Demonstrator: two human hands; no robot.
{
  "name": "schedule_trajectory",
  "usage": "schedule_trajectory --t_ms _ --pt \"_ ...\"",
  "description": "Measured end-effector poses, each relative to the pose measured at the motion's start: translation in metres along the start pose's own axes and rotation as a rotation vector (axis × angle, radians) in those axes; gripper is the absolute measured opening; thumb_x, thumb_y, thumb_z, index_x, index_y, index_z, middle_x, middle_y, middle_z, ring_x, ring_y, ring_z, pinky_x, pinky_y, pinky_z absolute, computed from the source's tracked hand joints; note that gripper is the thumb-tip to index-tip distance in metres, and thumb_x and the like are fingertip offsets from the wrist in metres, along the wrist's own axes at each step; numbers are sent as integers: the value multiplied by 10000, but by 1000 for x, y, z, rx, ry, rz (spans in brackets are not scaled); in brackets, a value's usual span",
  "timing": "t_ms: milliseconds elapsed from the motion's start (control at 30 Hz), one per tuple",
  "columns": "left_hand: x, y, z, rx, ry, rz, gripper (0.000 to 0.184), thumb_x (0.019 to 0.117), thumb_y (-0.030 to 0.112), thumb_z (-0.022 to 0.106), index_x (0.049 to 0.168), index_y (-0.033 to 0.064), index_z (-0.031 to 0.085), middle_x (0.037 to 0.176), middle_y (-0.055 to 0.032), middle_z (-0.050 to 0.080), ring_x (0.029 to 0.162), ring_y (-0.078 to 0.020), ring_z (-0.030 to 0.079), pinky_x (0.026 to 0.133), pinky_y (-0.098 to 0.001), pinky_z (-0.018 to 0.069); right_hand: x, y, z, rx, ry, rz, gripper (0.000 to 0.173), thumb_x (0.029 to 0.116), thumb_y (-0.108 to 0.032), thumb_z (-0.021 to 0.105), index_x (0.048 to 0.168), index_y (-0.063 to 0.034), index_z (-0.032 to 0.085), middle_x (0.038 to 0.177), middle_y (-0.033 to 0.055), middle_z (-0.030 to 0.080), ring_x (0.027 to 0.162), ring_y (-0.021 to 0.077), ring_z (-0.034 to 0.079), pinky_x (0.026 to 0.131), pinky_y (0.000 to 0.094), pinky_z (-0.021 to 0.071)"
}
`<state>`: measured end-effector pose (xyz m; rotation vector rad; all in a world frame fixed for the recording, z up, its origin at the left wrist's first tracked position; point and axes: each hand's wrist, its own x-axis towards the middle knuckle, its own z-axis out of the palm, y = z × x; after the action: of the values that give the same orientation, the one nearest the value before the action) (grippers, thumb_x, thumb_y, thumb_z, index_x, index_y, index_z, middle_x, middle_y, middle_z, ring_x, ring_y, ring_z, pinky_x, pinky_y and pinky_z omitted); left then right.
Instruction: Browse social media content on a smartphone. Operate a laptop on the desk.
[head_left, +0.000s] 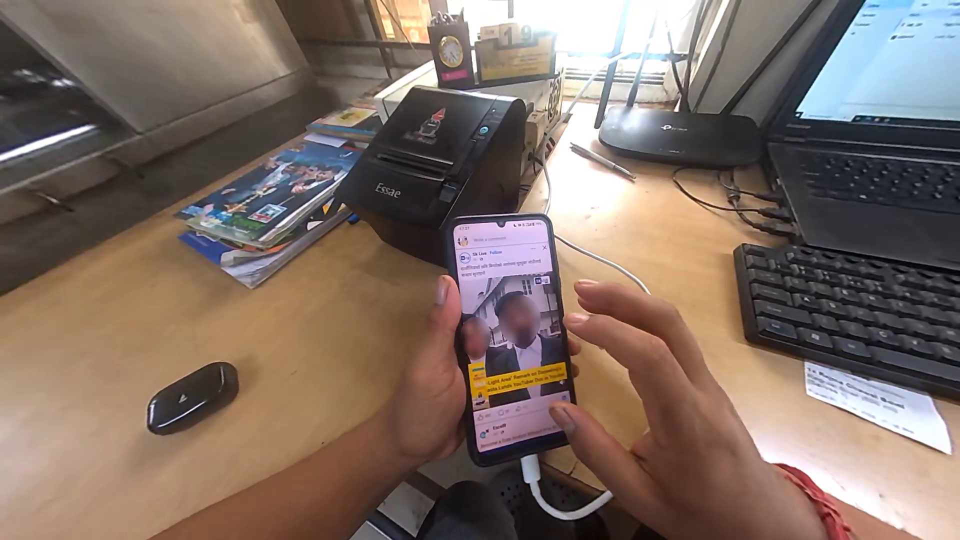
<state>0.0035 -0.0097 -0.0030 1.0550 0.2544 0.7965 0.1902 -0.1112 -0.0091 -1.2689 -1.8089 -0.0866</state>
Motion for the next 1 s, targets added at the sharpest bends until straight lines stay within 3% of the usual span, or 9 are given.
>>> schedule_trajectory --t_ms 800,1000 --pt "0 -1 1 21 16 16 586 1025 643 339 1347 223 591 1180 -39 689 1108 -142 678 927 -378 589 0 1 0 -13 -19 3 474 957 -346 651 1390 -172 566 1497 74 476 1330 188 507 1005 340 511" --pt "-1 -1 1 6 23 -4 595 1008 667 357 1325 229 607 1152 -43 700 1067 -149 697 876 -377 609 -1 1 0 -8 -19 6 471 956 -343 653 1388 -176 570 1496 75 480 1323 186 514 995 341 515"
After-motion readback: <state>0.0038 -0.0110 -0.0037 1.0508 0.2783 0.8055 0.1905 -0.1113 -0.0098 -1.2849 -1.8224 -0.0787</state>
